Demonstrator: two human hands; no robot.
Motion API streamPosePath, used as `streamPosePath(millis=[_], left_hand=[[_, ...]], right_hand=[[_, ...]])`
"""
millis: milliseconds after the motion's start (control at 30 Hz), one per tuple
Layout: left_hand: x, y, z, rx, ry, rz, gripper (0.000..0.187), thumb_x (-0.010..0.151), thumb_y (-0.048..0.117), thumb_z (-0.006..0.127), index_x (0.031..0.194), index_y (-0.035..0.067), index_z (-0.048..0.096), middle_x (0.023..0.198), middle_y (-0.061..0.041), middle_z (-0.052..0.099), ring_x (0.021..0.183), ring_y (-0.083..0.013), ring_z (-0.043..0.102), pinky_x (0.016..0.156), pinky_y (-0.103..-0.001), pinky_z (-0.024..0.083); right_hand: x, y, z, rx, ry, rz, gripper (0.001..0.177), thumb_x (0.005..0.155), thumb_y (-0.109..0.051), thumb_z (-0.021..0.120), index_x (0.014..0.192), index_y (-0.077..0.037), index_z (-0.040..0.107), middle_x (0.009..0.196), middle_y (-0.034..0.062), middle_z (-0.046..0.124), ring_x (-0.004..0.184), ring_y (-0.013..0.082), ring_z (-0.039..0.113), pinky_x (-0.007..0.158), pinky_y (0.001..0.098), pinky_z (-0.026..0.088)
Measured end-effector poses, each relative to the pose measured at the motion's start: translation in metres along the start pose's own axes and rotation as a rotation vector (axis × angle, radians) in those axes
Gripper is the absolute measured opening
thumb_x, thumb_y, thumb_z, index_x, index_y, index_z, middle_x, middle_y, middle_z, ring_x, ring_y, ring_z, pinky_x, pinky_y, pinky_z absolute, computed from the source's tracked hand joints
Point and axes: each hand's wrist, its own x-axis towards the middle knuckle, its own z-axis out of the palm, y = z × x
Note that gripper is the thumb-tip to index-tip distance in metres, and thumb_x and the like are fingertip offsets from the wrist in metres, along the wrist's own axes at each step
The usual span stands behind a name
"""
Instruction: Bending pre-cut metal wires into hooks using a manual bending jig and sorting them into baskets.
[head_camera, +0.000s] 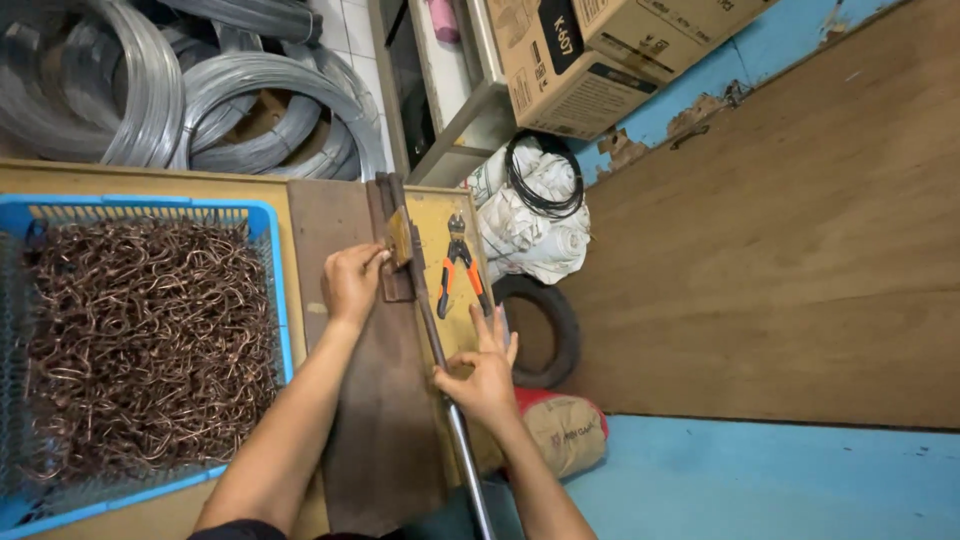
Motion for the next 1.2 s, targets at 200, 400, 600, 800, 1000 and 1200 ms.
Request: streamPosePath(millis=[200, 400, 600, 800, 1000, 1200], left_hand=[[0.013, -0.006, -0.010, 0.043, -0.072, 0.153, 0.007, 0.090, 0.019, 0.080, 0.097, 0.022, 0.082, 0.096, 0.002, 0.079, 0.097, -0.0206, 0.075, 0.090, -0.033, 0.051], [0.022, -0.004, -0.021, 0.207, -0.099, 0.302, 0.006, 0.086, 0.022, 0.082, 0.092, 0.019, 0.083, 0.101, -0.001, 0.079, 0.109, -0.0213, 0.070, 0.097, -0.035, 0.045], [0.035, -0.007, -0.023, 0.112, -0.247, 0.274, 0.020, 0.086, 0.024, 0.080, 0.106, 0.020, 0.082, 0.153, -0.015, 0.054, 0.141, -0.0402, 0.042, 0.112, -0.059, 0.033], [0.036, -0.006, -0.026, 0.257, -0.274, 0.347, 0.013, 0.088, 0.024, 0.080, 0.100, 0.020, 0.083, 0.155, -0.011, 0.052, 0.146, -0.0366, 0.040, 0.111, -0.059, 0.036], [0.035, -0.020, -0.018, 0.268, -0.253, 0.387, 0.015, 0.086, 0.028, 0.081, 0.100, 0.024, 0.082, 0.157, -0.007, 0.051, 0.147, -0.0332, 0.041, 0.112, -0.055, 0.036], [0.032, -0.023, -0.013, 0.221, -0.230, 0.335, 0.013, 0.087, 0.028, 0.082, 0.100, 0.025, 0.082, 0.156, -0.008, 0.052, 0.145, -0.0352, 0.042, 0.111, -0.055, 0.037]], right_hand=[[-0.008, -0.020, 0.005, -0.051, -0.034, 0.069, 0.018, 0.072, -0.034, 0.081, 0.076, -0.017, 0.082, 0.165, 0.0060, 0.036, 0.156, 0.0392, 0.016, 0.120, 0.0675, 0.003], [-0.014, 0.026, 0.050, 0.144, 0.054, 0.037, 0.018, 0.076, -0.030, 0.083, 0.080, -0.012, 0.080, 0.153, 0.0099, 0.052, 0.144, 0.0390, 0.042, 0.120, 0.0529, 0.031], [-0.030, -0.037, 0.028, 1.037, -0.429, 0.792, 0.043, 0.103, -0.053, 0.044, 0.095, -0.013, 0.054, 0.101, 0.0167, 0.078, 0.076, 0.0247, 0.074, 0.054, 0.0334, 0.056], [-0.019, -0.038, 0.022, 1.050, -0.556, 0.967, 0.082, 0.085, -0.095, 0.038, 0.079, -0.014, 0.049, 0.063, -0.0036, 0.042, 0.041, 0.0111, 0.043, 0.041, 0.0281, 0.041], [0.009, -0.038, 0.036, 0.933, -0.586, 1.000, 0.085, 0.079, -0.101, 0.029, 0.070, -0.017, 0.043, 0.054, -0.0082, 0.031, 0.037, 0.0086, 0.035, 0.041, 0.0241, 0.031], [0.008, -0.062, 0.024, 0.856, -0.535, 0.959, 0.080, 0.081, -0.098, 0.027, 0.062, -0.021, 0.035, 0.053, -0.0084, 0.027, 0.037, 0.0075, 0.030, 0.040, 0.0261, 0.026]])
